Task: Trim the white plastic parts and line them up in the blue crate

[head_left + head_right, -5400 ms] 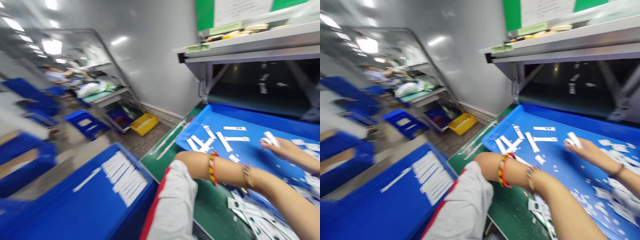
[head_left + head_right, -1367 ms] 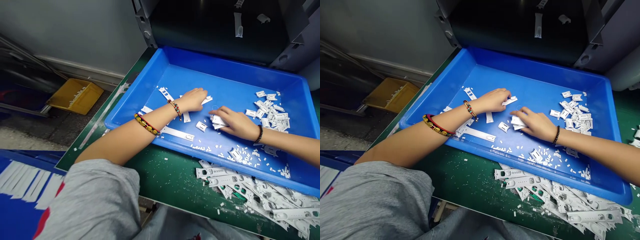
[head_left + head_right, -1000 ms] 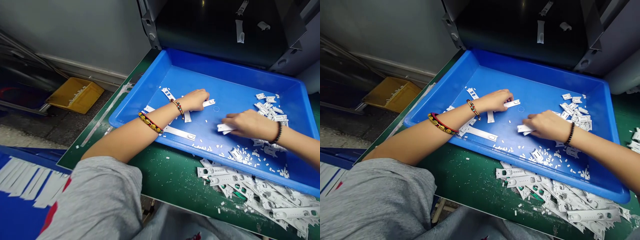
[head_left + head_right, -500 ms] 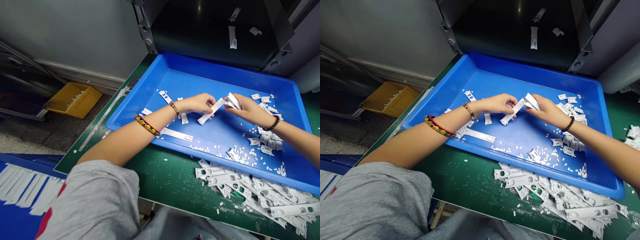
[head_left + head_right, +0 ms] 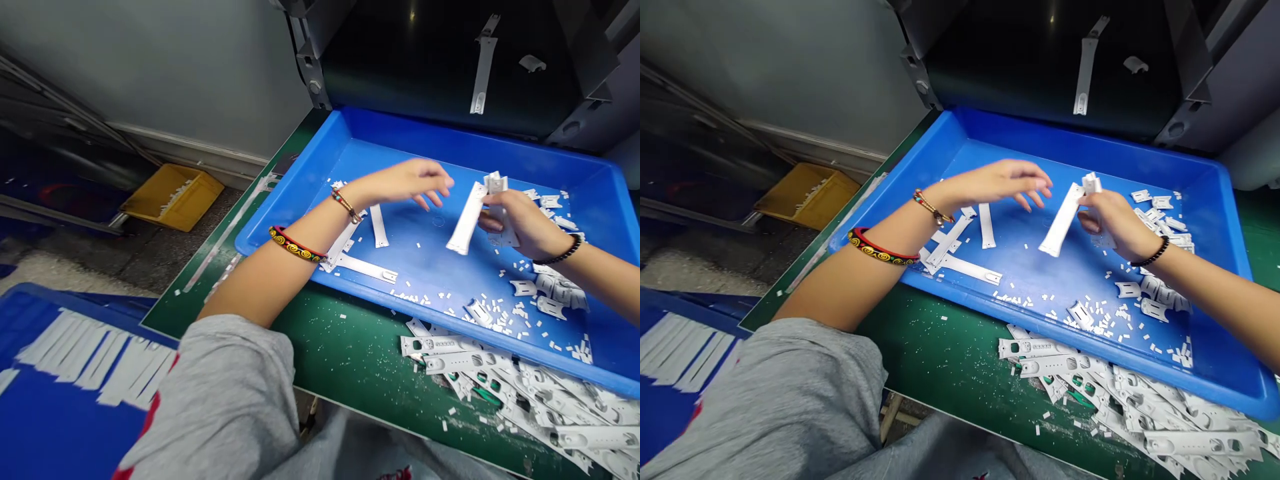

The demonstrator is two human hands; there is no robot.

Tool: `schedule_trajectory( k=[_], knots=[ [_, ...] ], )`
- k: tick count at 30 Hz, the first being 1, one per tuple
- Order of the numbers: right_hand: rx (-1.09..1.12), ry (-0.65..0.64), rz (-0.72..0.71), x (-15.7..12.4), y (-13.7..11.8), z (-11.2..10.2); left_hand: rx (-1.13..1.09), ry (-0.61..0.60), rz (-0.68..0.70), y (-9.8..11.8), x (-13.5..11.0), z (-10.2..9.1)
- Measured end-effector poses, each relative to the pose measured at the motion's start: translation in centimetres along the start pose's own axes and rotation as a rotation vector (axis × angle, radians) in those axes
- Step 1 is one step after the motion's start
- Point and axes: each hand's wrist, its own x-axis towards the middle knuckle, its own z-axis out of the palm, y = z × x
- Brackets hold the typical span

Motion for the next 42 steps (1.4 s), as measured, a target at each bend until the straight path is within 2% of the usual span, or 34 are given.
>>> schedule_trajectory(
  k=[2, 4, 6, 8, 11, 18, 22, 27, 29, 32, 38, 40, 42],
  knots=[
    [0.012, -0.001, 0.074, -0.1, -0.3, -0.2, 0.243, 0.21, -0.103, -0.4, -0.7, -1.9],
    [0.016, -0.005, 0.154, -0.3, -0.6, -0.1, 0.512, 0.303, -0.294, -1.3, -1.3, -3.2],
    [0.051, 0.018, 0.203, -0.5, -0.8, 0.2, 0.707, 0.204, -0.503, -2.3, -1.6, -3.8],
    [0.095, 0.059, 0.214, -0.7, -0.9, 0.7, 0.765, 0.032, -0.608, -3.1, -1.4, -3.7],
    [0.081, 0.045, 0.208, -0.9, -0.8, 1.2, 0.656, -0.081, -0.534, -3.6, -0.9, -3.0],
    [-0.091, -0.098, 0.016, -0.7, 0.1, 1.2, 0.218, -0.158, -0.099, -1.9, -0.8, -1.8],
    [-0.207, -0.105, -0.006, -0.8, 0.5, 1.3, 0.1, -0.146, 0.042, -0.5, -1.0, -1.3],
    [-0.299, -0.058, -0.144, -1.3, 0.5, 2.0, 0.115, -0.128, 0.086, 0.0, -1.0, -0.9],
    [-0.32, -0.009, -0.21, -1.3, 0.6, 2.4, 0.077, -0.121, 0.087, -0.1, -0.9, -0.6],
    [-0.297, -0.017, -0.251, -1.1, 1.2, 2.5, -0.033, -0.124, 0.08, -0.2, -0.8, 0.1],
    [-0.256, -0.022, -0.142, -0.4, 1.9, 2.3, -0.194, -0.141, 0.097, -0.7, 0.0, 1.1],
    [-0.199, -0.058, -0.056, -0.5, 1.6, 2.2, -0.181, -0.066, 0.086, -1.1, 0.4, 0.9],
    [-0.129, -0.121, 0.074, -0.6, 1.3, 2.2, -0.117, 0.069, 0.055, -1.7, 0.8, 0.5]
  ],
)
